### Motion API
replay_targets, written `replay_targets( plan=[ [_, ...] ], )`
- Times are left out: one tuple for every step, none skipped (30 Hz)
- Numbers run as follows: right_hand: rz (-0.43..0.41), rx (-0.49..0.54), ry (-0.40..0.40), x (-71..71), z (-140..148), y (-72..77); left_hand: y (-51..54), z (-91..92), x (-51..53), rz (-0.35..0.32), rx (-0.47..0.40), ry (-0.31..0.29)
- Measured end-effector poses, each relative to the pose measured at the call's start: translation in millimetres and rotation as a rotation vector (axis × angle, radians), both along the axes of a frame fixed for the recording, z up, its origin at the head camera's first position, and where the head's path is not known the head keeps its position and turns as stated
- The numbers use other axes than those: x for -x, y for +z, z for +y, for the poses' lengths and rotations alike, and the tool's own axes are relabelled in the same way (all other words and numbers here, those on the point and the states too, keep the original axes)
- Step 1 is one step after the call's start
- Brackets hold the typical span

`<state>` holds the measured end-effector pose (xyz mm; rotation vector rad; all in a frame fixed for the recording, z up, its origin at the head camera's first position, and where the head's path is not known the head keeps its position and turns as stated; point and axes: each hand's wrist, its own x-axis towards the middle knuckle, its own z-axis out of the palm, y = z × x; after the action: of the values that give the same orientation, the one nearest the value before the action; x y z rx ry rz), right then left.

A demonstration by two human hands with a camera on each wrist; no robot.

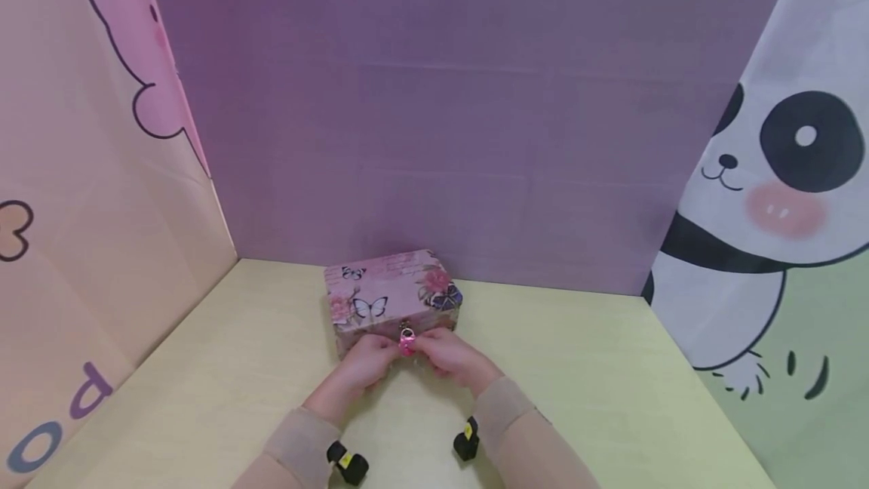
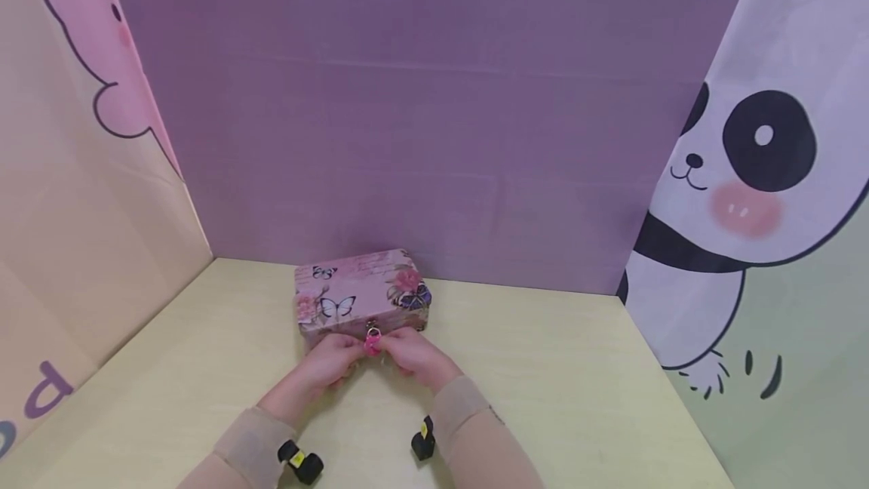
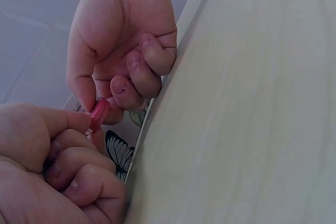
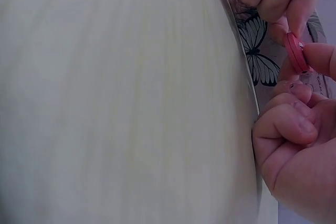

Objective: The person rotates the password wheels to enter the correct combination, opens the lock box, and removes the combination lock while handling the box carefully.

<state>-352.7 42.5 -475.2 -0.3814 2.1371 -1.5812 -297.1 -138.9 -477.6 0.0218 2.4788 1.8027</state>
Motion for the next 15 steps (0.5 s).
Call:
replay_targets(
  plan=[
    [0.001,0.001,-0.001,0.2,-0.3,0.2,0.3,0.1,-0.1,0.001,-0.002,0.003],
    [0.0,-0.001,0.0,0.8,-0.5,0.2,0.7,0.3,-0.2,0.003,-0.002,0.004],
    [0.003,-0.004,0.0,1.1,-0.5,-0.1,1.2,0.5,-0.3,0.0,-0.002,0.007],
    [0.007,-0.008,0.002,1.6,-0.6,-0.4,1.6,0.9,-0.5,0.002,-0.005,0.008],
    [0.008,-0.013,0.002,2.2,-0.6,-1.2,1.9,1.4,-0.6,0.003,-0.01,0.01],
    [0.013,-0.019,0.004,2.8,-0.4,-2.2,2.2,1.9,-0.7,0.006,-0.014,0.011],
    [0.018,-0.024,0.005,3.3,-0.3,-3.2,2.5,2.4,-0.7,0.002,-0.02,0.013],
    [0.019,-0.028,0.008,4.0,-0.1,-4.3,2.7,3.0,-0.8,0.003,-0.025,0.014],
    [0.021,-0.028,0.011,4.5,0.0,-5.1,2.8,3.4,-0.8,0.005,-0.03,0.016],
    [0.022,-0.028,0.013,5.0,0.0,-5.7,3.3,3.7,-0.9,0.009,-0.036,0.019],
    [0.02,-0.026,0.013,5.4,0.0,-6.1,3.4,3.8,-0.7,0.013,-0.04,0.022],
    [0.021,-0.025,0.014,5.6,0.0,-6.1,3.5,3.8,-0.5,0.017,-0.038,0.024],
    [0.018,-0.022,0.014,5.9,-0.2,-6.0,3.8,3.6,-0.3,0.018,-0.038,0.026],
    [0.016,-0.021,0.014,6.2,-0.4,-5.8,3.9,3.3,0.1,0.021,-0.035,0.026],
    [0.017,-0.02,0.012,6.5,-0.5,-5.2,3.9,2.9,0.6,0.023,-0.033,0.027]
  ],
)
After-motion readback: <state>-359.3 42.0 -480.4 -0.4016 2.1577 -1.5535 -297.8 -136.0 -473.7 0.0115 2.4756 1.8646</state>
